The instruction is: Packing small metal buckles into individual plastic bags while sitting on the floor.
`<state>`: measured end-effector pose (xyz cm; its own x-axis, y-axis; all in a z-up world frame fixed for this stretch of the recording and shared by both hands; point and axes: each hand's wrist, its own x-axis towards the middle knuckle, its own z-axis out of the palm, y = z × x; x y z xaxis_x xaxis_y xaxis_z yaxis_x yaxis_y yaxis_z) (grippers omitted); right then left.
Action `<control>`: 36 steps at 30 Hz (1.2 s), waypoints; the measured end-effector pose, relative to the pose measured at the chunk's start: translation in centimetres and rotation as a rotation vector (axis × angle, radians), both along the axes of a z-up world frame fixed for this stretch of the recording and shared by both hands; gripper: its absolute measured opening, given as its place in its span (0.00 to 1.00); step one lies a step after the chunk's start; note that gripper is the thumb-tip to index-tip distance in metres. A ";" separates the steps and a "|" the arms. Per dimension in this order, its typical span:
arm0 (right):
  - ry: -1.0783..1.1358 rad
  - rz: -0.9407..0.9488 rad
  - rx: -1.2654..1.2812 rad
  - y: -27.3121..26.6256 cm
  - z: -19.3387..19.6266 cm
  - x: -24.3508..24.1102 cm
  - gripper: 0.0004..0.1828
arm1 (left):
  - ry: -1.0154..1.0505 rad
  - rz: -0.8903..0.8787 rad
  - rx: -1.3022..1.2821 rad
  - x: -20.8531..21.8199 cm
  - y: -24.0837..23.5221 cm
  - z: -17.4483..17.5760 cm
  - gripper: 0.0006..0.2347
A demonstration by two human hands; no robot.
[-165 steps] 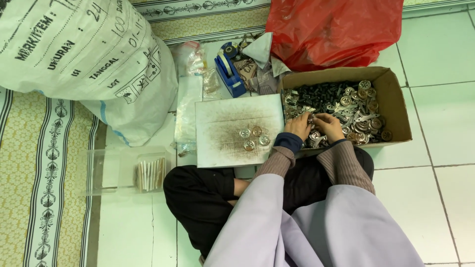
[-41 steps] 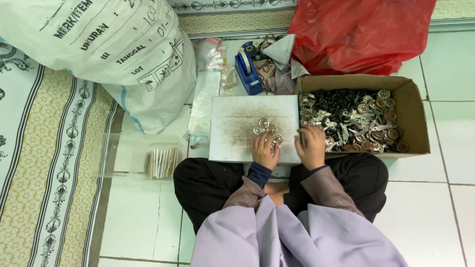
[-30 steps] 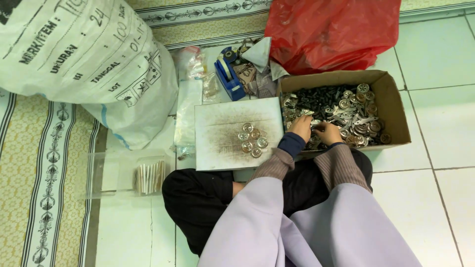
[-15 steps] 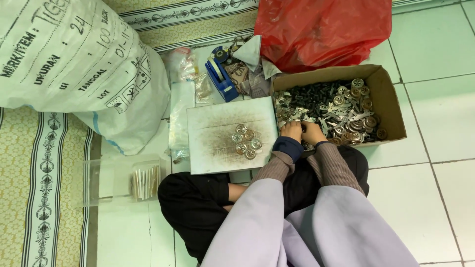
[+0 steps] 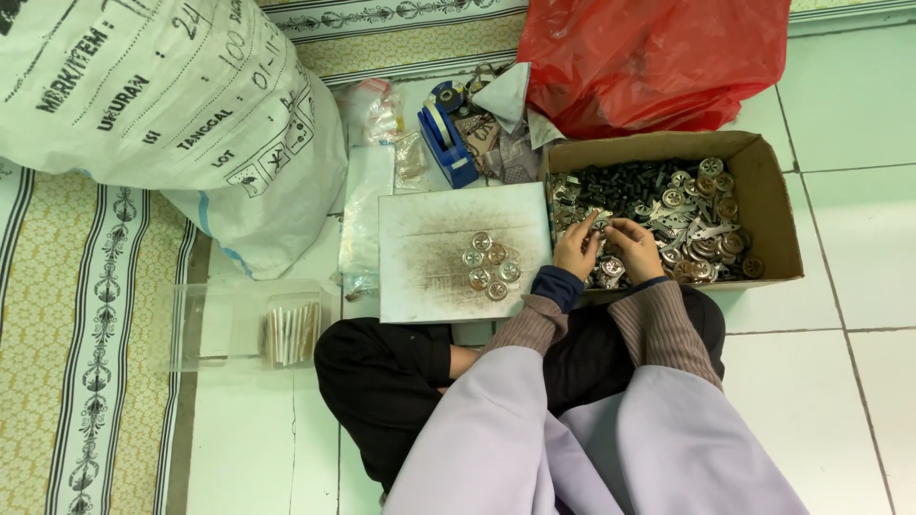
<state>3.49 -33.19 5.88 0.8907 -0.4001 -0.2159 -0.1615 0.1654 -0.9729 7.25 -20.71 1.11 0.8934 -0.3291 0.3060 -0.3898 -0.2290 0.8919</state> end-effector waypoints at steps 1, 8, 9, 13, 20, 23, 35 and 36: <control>-0.001 0.006 -0.003 0.4 0.0 -0.3 0.07 | -0.001 0.006 -0.003 -0.3 0.5 -0.2 0.18; -0.102 0.199 -0.441 6.2 0.1 -0.4 0.09 | -0.145 0.308 -0.047 -0.1 8.2 -1.7 0.17; -0.088 0.227 -0.544 7.9 0.8 -0.4 0.11 | -0.158 0.358 -0.023 0.1 9.7 -2.0 0.18; 0.026 0.309 -0.697 12.0 0.4 0.8 0.12 | -0.204 0.441 0.344 -1.0 15.7 0.4 0.17; 0.048 0.304 -1.242 15.9 0.1 1.6 0.21 | -0.147 0.218 0.804 -1.7 18.7 -1.2 0.19; -0.132 0.227 -1.448 16.6 -1.8 0.7 0.17 | -0.148 0.226 0.833 -1.9 18.7 -1.6 0.19; -0.272 0.141 -1.147 12.2 0.8 1.2 0.17 | -0.333 0.496 0.369 0.6 16.2 -1.6 0.08; -0.268 0.106 -1.140 10.8 1.5 1.3 0.15 | -0.376 0.507 0.298 1.1 15.5 -0.3 0.07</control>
